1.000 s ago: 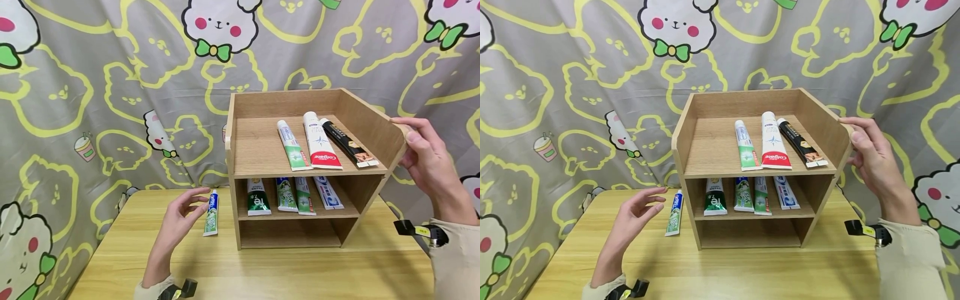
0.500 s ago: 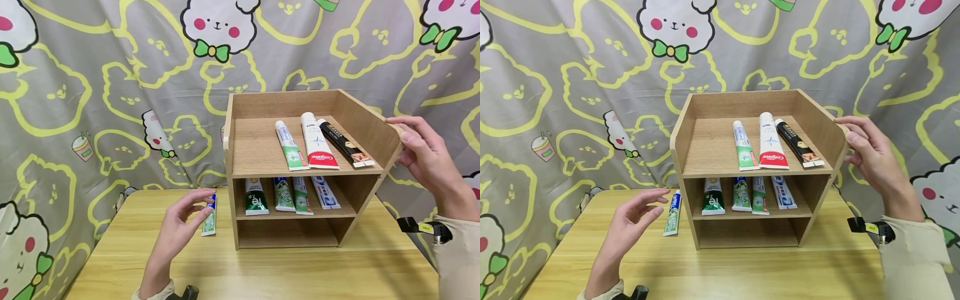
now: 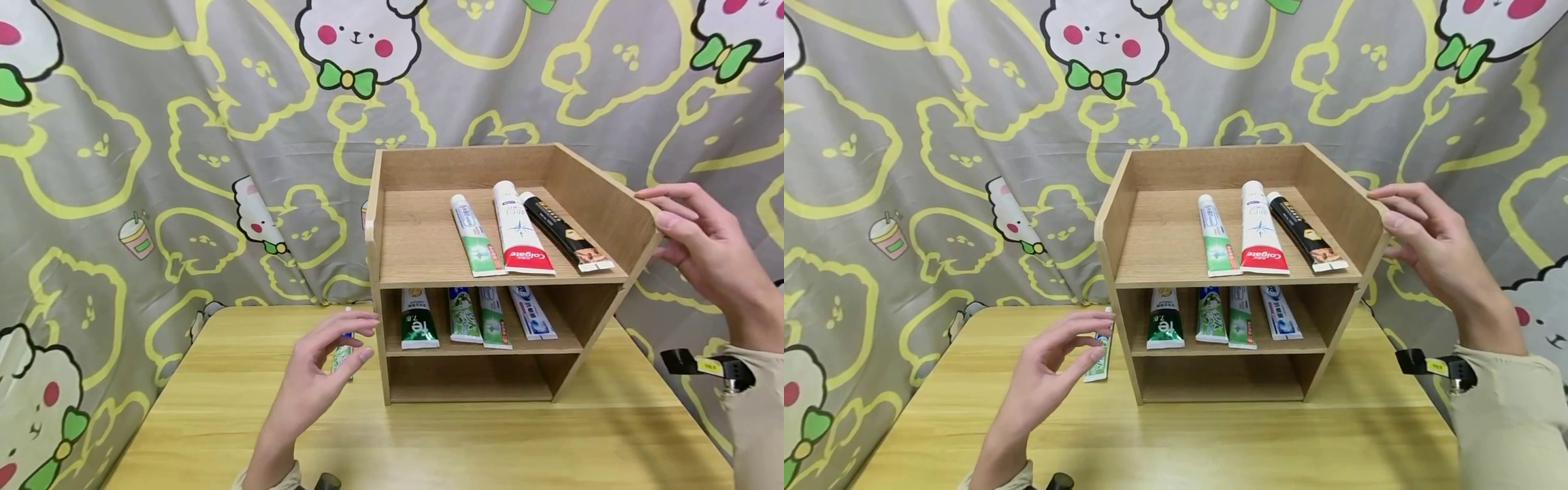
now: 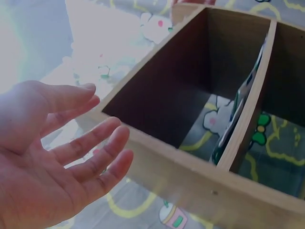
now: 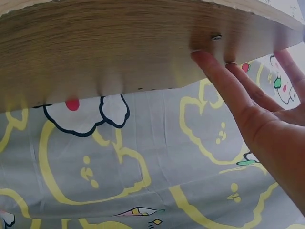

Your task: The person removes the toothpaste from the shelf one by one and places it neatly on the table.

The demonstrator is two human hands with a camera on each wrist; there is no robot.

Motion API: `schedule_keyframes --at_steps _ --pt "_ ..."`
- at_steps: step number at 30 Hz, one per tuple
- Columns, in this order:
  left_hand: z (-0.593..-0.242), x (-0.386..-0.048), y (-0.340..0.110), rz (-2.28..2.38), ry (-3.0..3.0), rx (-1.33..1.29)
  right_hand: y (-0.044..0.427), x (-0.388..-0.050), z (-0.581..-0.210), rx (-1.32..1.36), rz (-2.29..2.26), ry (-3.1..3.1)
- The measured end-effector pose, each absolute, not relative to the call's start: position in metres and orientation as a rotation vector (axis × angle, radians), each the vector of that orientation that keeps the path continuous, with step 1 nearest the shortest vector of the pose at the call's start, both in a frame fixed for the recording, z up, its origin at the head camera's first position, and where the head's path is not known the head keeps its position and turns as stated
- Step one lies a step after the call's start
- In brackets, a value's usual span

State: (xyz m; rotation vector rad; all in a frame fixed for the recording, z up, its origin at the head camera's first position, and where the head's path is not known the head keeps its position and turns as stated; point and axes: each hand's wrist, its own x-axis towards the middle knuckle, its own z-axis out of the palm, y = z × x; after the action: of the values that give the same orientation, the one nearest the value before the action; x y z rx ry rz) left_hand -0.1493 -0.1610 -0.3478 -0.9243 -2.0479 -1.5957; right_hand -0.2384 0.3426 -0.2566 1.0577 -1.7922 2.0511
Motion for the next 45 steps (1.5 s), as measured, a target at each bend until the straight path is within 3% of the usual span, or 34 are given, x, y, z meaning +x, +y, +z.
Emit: schedule_keyframes --at_steps 26,45 --pt "-0.307 -0.149 -0.093 -1.614 -1.845 -1.121 0.333 -0.242 -0.26 1.04 2.011 -1.806" --pt "-0.266 -0.177 -0.057 -1.315 -2.016 -0.948 0.335 -0.239 -0.263 1.063 2.044 -1.767"
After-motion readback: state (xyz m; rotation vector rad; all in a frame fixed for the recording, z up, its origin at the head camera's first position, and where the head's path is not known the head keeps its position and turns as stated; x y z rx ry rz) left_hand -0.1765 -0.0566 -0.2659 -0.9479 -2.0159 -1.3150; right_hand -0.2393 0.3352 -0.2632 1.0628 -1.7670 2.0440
